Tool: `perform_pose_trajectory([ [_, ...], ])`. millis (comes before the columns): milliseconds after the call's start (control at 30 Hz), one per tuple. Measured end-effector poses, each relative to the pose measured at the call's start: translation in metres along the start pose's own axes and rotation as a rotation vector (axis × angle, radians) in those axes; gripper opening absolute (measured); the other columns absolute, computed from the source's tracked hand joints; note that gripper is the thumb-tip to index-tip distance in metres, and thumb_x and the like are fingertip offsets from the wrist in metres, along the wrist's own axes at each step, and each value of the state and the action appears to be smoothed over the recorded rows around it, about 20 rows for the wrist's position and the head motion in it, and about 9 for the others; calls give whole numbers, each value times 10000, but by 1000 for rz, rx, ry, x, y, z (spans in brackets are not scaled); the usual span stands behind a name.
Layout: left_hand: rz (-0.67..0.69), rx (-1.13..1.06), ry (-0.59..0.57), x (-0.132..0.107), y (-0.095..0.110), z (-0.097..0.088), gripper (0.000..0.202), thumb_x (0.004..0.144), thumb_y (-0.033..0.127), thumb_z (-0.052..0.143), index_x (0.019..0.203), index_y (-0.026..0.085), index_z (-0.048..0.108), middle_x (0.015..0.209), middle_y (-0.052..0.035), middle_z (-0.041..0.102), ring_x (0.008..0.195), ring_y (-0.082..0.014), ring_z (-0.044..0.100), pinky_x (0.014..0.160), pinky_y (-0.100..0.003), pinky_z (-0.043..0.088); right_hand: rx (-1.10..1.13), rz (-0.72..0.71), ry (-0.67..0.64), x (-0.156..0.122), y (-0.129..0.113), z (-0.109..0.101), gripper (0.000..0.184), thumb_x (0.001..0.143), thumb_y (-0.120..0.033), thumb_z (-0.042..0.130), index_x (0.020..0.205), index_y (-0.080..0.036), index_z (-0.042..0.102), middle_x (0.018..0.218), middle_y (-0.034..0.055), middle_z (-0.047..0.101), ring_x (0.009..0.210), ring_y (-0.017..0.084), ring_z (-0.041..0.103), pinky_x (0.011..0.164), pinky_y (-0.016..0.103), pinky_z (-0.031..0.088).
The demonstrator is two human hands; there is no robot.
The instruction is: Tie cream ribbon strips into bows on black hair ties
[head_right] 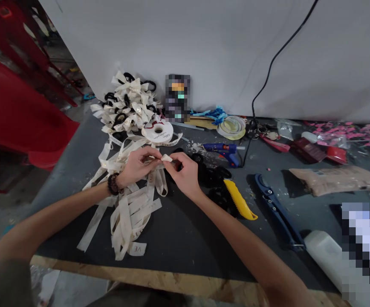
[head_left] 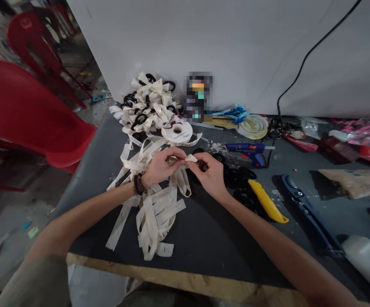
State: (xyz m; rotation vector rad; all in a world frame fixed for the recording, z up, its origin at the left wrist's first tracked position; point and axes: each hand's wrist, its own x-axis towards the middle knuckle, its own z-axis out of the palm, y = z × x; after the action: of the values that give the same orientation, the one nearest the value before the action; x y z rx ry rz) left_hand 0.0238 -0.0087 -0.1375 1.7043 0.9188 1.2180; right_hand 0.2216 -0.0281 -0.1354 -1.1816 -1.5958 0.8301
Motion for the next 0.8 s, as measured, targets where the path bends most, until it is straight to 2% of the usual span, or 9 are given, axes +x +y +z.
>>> perform_pose_trajectory([
  [200, 12, 35, -8, -1, 0, -1, 130, 982, 333, 783, 981, 212, 833, 967, -84, 852, 890, -206, 809, 814, -310, 661, -5, -38, -1, 0, 1, -1, 139, 934, -373, 753, 867, -254, 728, 901, 26, 780, 638, 157, 623, 599, 304, 519],
  [367, 37, 106, -66, 0, 0, -3, 147, 1005, 253, 730, 1062, 213, 859, 1031, -96, 867, 961, -212, 825, 879, -312, 672, -7, -52, 9, 1, -1, 0, 149, 915, -368, 765, 836, -251, 717, 877, 19, 763, 629, 150, 605, 601, 299, 517],
  [467, 89, 134, -81, 0, 0, -4, 171, 1014, 223, 696, 1030, 222, 866, 1021, -95, 867, 939, -204, 822, 867, -311, 668, 9, -57, 5, 0, -2, 0, 154, 908, -365, 764, 818, -251, 713, 882, 21, 765, 620, 146, 588, 598, 299, 514],
  [600, 26, 121, -34, -2, 1, -2, 129, 972, 308, 780, 986, 199, 847, 979, -90, 866, 866, -194, 809, 773, -276, 654, 17, -40, -9, 0, -3, 0, 145, 922, -358, 743, 830, -250, 712, 890, 28, 769, 643, 153, 602, 601, 302, 511],
  [800, -95, 77, -5, -2, 6, 0, 298, 881, 478, 881, 851, 192, 801, 842, -53, 829, 766, -170, 757, 706, -255, 604, -14, -40, -19, -1, -4, -1, 184, 971, -384, 698, 847, -248, 699, 893, 38, 761, 678, 166, 625, 612, 302, 516],
])
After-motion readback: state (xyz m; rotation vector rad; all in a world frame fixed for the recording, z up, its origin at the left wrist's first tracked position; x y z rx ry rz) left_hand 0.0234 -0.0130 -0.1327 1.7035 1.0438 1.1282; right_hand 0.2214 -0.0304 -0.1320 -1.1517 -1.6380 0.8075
